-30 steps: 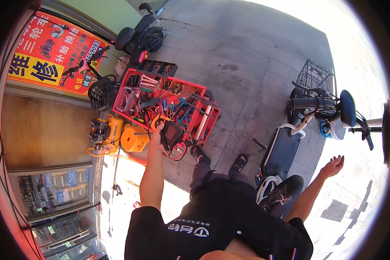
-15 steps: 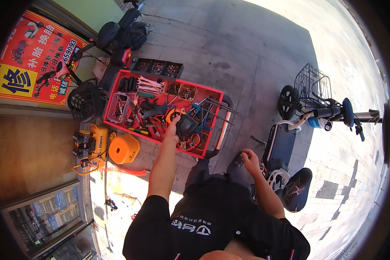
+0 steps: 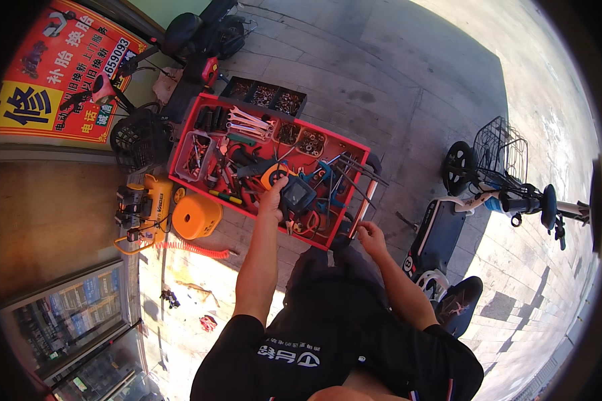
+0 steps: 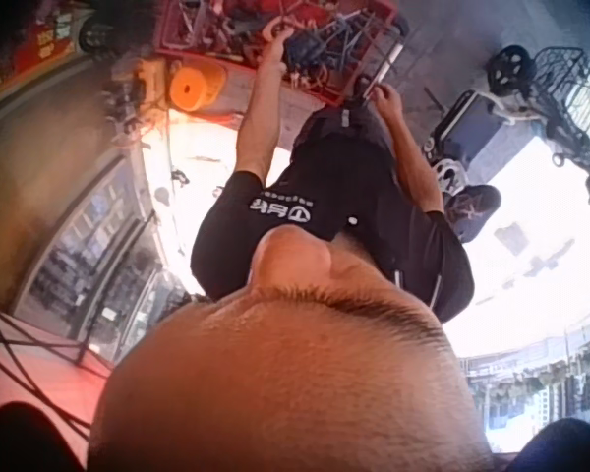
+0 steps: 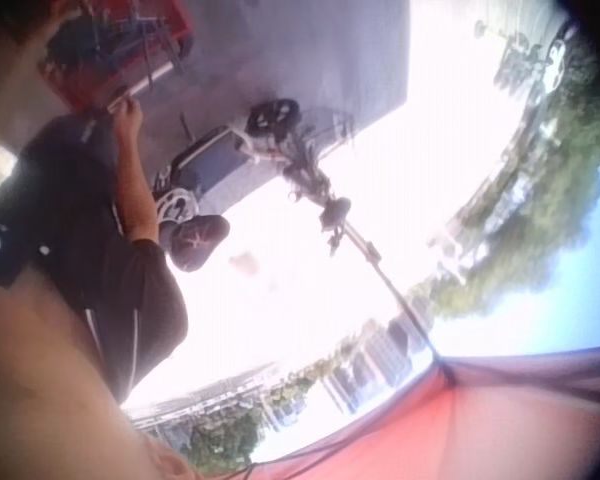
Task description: The person gathers tools inside a workshop, then moves outside to an electric scooter. They use a hex key to loosen and tighten screws on the scooter's deck and seat area, then remove the deck cover.
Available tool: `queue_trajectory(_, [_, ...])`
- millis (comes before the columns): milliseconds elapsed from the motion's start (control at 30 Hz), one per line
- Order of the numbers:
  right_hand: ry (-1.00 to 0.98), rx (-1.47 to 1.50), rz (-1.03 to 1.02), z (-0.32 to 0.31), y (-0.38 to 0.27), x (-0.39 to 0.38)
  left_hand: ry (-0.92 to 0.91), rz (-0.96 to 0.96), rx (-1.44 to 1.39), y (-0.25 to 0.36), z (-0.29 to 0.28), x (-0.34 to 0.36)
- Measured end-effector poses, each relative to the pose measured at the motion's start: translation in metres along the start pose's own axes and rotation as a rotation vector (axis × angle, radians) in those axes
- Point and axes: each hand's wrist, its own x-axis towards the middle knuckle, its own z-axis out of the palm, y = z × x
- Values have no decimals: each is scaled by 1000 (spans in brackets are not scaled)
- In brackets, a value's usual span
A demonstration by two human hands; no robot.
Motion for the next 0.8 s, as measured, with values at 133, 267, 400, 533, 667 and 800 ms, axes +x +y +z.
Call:
queue_trajectory(133, [18, 23, -40, -26, 6, 4, -110, 127, -97, 33, 24, 2])
queue_trajectory(267, [89, 93, 44, -45, 19, 10, -66, 335, -219, 61, 44, 38])
queue_trajectory(400, [171, 105, 154, -22, 25, 18, 265, 314, -213, 74, 48, 87])
queue_trajectory(533, [39, 391, 272, 19, 16, 25, 379, 320, -221, 67, 47, 110])
queue_trajectory(667, [81, 331, 189, 39, 4, 34, 434, 331, -286, 64, 46, 108])
queue_trajectory(800, [83, 293, 174, 38, -1, 40, 363, 249, -311, 74, 40, 101])
